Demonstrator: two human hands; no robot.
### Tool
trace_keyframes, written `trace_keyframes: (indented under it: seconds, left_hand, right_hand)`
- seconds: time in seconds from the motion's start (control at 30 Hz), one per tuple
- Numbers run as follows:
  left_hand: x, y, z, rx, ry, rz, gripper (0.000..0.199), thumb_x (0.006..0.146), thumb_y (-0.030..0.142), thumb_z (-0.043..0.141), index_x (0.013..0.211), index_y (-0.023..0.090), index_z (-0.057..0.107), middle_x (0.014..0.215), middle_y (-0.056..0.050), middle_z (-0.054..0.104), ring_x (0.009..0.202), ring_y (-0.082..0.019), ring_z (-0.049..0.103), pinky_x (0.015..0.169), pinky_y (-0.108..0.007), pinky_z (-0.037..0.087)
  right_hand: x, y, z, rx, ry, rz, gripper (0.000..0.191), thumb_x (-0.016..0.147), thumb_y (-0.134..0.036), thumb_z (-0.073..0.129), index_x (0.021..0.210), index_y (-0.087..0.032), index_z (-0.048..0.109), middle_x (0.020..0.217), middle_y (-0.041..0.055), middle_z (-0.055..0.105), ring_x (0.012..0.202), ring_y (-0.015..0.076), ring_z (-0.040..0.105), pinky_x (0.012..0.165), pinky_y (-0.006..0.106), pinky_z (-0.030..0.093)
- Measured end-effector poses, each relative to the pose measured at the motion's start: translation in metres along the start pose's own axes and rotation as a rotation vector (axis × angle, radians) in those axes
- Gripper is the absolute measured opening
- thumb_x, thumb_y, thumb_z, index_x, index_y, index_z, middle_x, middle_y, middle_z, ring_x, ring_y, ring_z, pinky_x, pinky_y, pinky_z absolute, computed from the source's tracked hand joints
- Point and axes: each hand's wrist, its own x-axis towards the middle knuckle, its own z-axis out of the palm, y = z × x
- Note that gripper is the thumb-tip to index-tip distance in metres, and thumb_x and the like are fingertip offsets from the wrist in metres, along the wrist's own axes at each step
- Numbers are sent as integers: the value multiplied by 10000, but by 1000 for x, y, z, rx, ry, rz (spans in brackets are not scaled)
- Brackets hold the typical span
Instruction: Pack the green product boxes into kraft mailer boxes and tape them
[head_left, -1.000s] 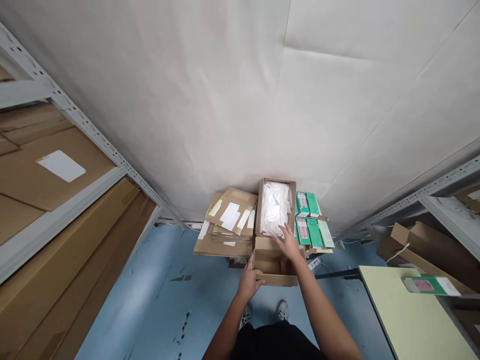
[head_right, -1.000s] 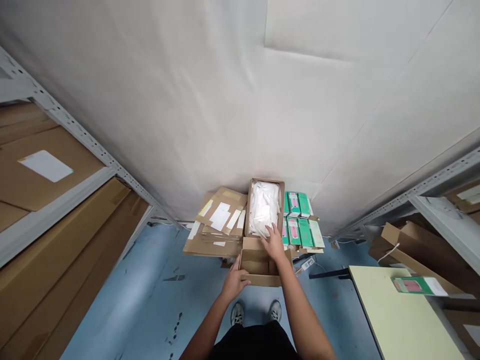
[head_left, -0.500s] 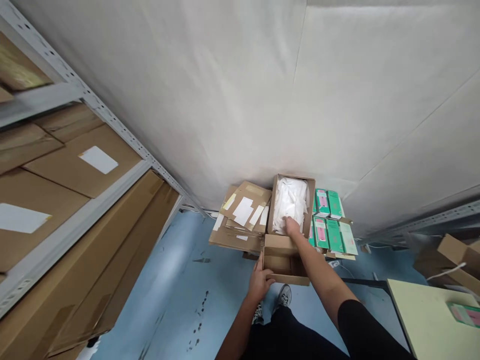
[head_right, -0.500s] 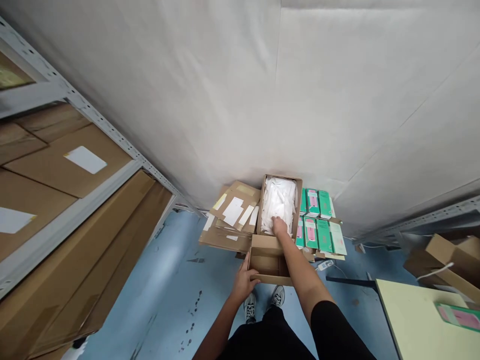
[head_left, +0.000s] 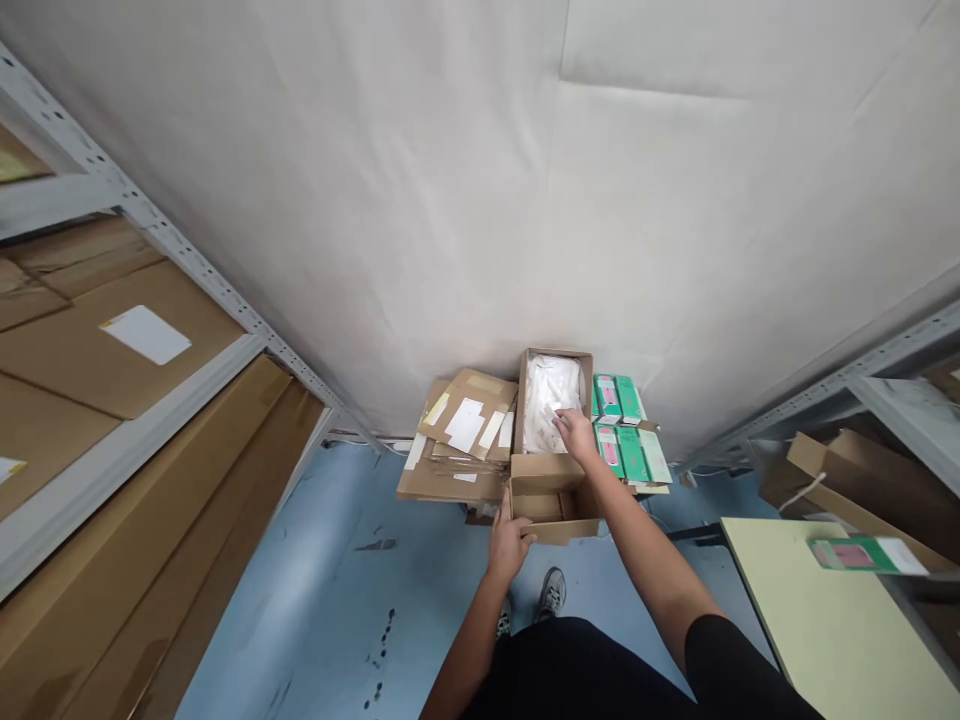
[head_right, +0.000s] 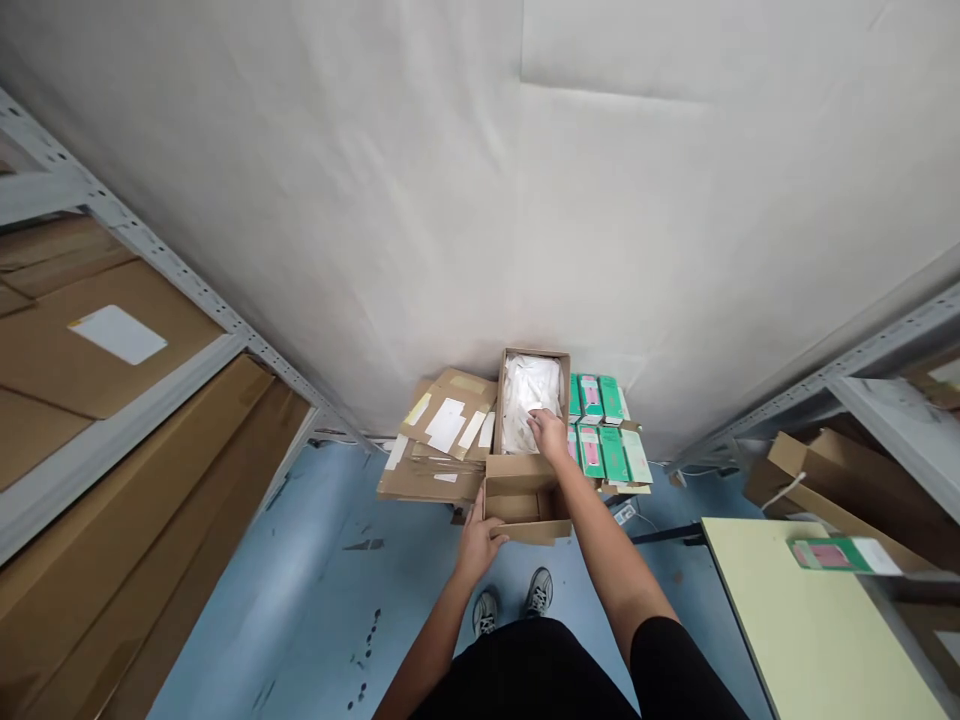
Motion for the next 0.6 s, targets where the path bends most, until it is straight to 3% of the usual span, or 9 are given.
trace_keyframes:
  seconds: [0.1,0.17,0.23,0.37,0.43,0.53,0.6]
  left_hand:
    - [-1,1,0,16,-13,38,165,763,155,806,913,221,809,1740,5,197,1437,-351,472,1180,-493,430]
    - [-2,4,0,24,-29,65,172,772,158,799,932,220,812,1742,4,190,1432,-355,479,1180,-487,432]
    - [-3,8,1,27,-39,100,174,781,161,794,942,223,811,1744,8,180,1448,-361,463,1198,-486,414]
    - [-6,20,6,34,-64,171,170,801,174,786,960,229,811,1748,11,160,1489,-360,417,1218,-481,391]
    - [-10,26,11,49,-72,184,177,810,189,783,979,230,814,1750,3,153,1482,-356,429,1204,-482,409]
    - [-20,37,22,79,-61,192,189,814,204,783,998,225,817,1750,-18,152,1471,-366,444,1189,-497,424]
    - [-28,46,36,97,-55,211,182,810,203,785,988,219,818,1748,-31,163,1487,-375,422,1196,-505,413]
  right_hand:
    - [-35,-12,-25,93,80,-75,324,1016,-357,504,1222,-216,709,1146,114,738,1107,283,676,992,397,531]
    - [-71,-16,-36,92,54,-67,325,1026,-348,510,1269,-238,694,1204,107,725,1156,277,670,1026,400,523]
    - [-111,-16,-39,63,-58,-15,360,991,-332,590,1336,-264,665,1329,101,684,1218,279,657,1059,408,514]
    - [-182,-4,-32,93,-286,130,760,804,-352,819,1503,-275,533,1662,134,372,1423,326,525,1125,436,483]
    - [-206,4,-31,141,-247,167,753,834,-366,779,1529,-271,505,1697,136,302,1484,318,455,1165,449,447]
    - [-226,17,-43,181,-128,161,615,910,-350,671,1505,-266,538,1648,129,405,1490,298,449,1204,477,408]
    - [-236,27,-61,192,-70,136,576,930,-338,635,1496,-273,549,1606,114,473,1483,288,458,1217,488,396]
